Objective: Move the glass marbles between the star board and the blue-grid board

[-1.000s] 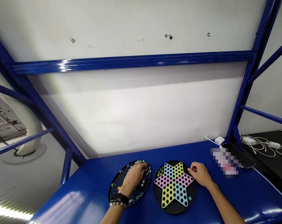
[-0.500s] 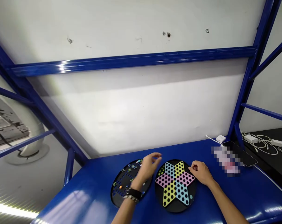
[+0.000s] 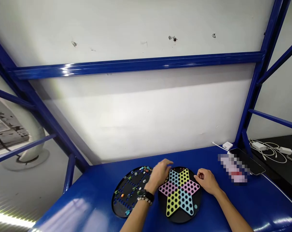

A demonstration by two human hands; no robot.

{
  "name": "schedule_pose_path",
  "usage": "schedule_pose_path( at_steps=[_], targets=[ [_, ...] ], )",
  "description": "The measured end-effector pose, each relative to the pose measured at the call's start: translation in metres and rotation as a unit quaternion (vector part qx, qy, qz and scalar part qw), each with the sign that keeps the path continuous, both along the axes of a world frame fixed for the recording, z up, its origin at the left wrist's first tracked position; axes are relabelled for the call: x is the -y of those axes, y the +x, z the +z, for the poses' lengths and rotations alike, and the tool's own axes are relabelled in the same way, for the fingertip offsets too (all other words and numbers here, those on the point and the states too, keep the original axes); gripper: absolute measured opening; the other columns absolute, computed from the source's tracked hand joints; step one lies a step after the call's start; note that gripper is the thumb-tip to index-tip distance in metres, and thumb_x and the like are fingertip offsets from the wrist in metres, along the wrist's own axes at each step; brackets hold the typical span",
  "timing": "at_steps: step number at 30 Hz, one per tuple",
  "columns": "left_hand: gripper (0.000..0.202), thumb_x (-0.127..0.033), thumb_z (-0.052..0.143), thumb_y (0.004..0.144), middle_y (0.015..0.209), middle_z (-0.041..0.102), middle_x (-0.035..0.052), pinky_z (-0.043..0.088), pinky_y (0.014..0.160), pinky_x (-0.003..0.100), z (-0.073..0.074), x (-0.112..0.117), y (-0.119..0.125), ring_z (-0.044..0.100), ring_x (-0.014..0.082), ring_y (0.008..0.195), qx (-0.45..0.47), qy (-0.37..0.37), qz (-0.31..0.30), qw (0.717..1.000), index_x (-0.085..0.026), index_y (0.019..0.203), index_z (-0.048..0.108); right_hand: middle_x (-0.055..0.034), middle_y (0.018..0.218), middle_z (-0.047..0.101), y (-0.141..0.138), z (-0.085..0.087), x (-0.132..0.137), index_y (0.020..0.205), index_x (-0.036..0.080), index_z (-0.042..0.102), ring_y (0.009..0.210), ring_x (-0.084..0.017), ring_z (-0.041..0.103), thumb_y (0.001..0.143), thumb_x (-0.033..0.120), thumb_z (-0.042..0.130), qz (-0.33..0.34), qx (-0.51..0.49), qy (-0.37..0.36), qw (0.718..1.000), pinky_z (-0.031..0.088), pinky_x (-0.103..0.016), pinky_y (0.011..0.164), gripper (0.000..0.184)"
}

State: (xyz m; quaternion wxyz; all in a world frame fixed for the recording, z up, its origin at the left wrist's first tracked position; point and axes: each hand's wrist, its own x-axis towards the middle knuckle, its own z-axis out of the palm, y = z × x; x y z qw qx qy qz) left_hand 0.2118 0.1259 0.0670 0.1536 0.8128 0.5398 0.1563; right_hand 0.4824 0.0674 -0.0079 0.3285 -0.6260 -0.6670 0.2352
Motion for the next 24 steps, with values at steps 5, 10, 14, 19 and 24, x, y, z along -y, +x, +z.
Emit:
schedule_pose_path(
  at_steps=[5, 10, 14, 19, 24],
  targets=[
    [0.043, -0.022, 0.033, 0.095, 0.129, 0.069, 0.0090, 0.048, 0.103, 0.035, 0.007, -0.012, -0.076, 0.063, 0.0242, 0.119, -0.038, 0.019, 0.131, 0.990, -0.018, 0.123, 0.066, 0.0013, 0.064, 0.059, 0.000, -0.001, 0.000, 0.062, 0.022, 0.050, 0.060, -0.014, 0.052, 0.085, 0.034, 0.058, -0.001, -0.002, -0.002, 1.000, 0.035, -0.025, 0.057, 0.027],
    [0.034, -0.026, 0.047, 0.089, 0.121, 0.071, 0.0091, 0.051, 0.096, 0.035, -0.006, -0.006, -0.112, 0.066, 0.0259, 0.110, -0.083, -0.017, 0.136, 0.987, -0.019, 0.115, 0.067, 0.0014, 0.063, 0.059, 0.000, 0.001, 0.000, 0.062, 0.022, 0.050, 0.060, -0.014, 0.052, 0.085, 0.035, 0.057, 0.001, -0.001, -0.009, 1.000, 0.035, -0.026, 0.057, 0.027],
    [0.035, -0.027, 0.046, 0.090, 0.122, 0.067, 0.0100, 0.048, 0.100, 0.037, -0.016, -0.001, -0.102, 0.063, 0.0269, 0.115, -0.106, -0.020, 0.113, 0.988, -0.020, 0.118, 0.065, 0.0014, 0.063, 0.058, 0.000, 0.001, 0.001, 0.062, 0.022, 0.049, 0.060, -0.014, 0.050, 0.085, 0.036, 0.056, -0.001, 0.000, -0.009, 1.000, 0.035, -0.026, 0.058, 0.029],
    [0.030, -0.027, 0.043, 0.093, 0.119, 0.065, 0.0103, 0.049, 0.089, 0.034, -0.016, -0.004, -0.087, 0.066, 0.0242, 0.103, -0.116, -0.024, 0.078, 0.990, -0.020, 0.114, 0.063, 0.0015, 0.062, 0.057, 0.000, 0.003, 0.001, 0.062, 0.022, 0.049, 0.059, -0.014, 0.050, 0.085, 0.037, 0.056, -0.002, 0.000, -0.007, 1.000, 0.035, -0.026, 0.057, 0.029],
    [0.024, -0.030, 0.043, 0.094, 0.108, 0.066, 0.0112, 0.049, 0.081, 0.034, -0.012, -0.004, -0.087, 0.065, 0.0256, 0.096, -0.123, -0.028, 0.046, 0.991, -0.018, 0.107, 0.059, 0.0011, 0.063, 0.058, 0.000, 0.004, 0.001, 0.061, 0.022, 0.049, 0.060, -0.014, 0.050, 0.085, 0.038, 0.056, -0.001, 0.000, -0.010, 1.000, 0.035, -0.026, 0.057, 0.029]
  ],
)
